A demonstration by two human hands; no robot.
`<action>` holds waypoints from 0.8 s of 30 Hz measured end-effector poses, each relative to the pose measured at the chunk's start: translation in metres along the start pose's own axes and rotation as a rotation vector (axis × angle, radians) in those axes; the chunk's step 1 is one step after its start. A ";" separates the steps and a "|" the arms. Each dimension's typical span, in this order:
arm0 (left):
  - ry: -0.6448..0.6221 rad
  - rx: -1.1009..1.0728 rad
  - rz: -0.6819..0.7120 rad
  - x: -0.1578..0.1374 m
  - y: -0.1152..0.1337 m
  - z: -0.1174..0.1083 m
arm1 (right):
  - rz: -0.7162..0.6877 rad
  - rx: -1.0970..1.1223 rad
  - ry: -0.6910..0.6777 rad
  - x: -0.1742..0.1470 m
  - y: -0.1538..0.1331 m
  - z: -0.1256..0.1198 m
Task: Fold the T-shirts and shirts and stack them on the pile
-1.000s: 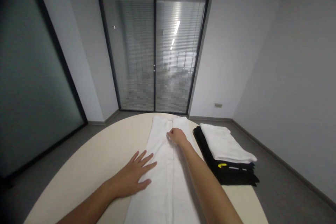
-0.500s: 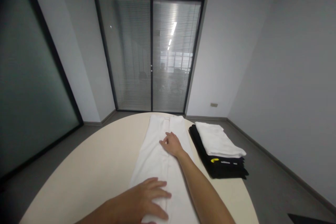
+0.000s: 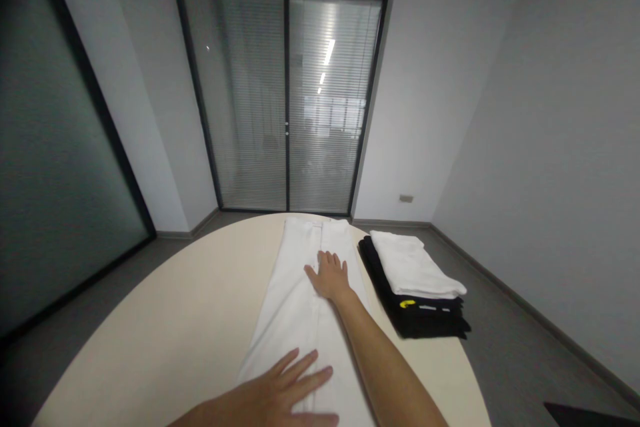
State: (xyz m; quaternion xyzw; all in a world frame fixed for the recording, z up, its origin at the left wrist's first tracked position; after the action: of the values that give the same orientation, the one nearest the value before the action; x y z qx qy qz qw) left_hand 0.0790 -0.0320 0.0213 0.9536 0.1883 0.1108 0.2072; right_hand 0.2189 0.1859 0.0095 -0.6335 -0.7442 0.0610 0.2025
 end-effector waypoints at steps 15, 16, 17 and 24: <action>0.043 -0.013 -0.244 -0.014 -0.034 -0.060 | -0.028 0.102 0.012 0.049 -0.018 -0.001; 0.047 0.000 -0.249 -0.014 -0.035 -0.059 | -0.044 0.098 0.028 0.049 -0.021 -0.004; 0.048 0.013 -0.250 -0.013 -0.036 -0.057 | -0.053 0.086 0.042 0.048 -0.024 -0.007; 0.060 0.082 -0.242 -0.010 -0.027 -0.045 | 0.138 -0.104 0.059 0.012 -0.026 -0.010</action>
State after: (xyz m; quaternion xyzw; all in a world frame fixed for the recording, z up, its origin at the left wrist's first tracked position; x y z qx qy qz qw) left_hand 0.0478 0.0028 0.0483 0.9279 0.3123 0.1058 0.1741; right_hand 0.1977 0.1912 0.0304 -0.6946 -0.6946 0.0174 0.1866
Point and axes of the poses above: each hand's wrist, its own x-axis towards the middle knuckle, its own z-axis out of the palm, y = z × x, the point moved 5 cm from there along x, towards the middle knuckle, and after that the axes turned 5 degrees about y, right-handed, at the moved point
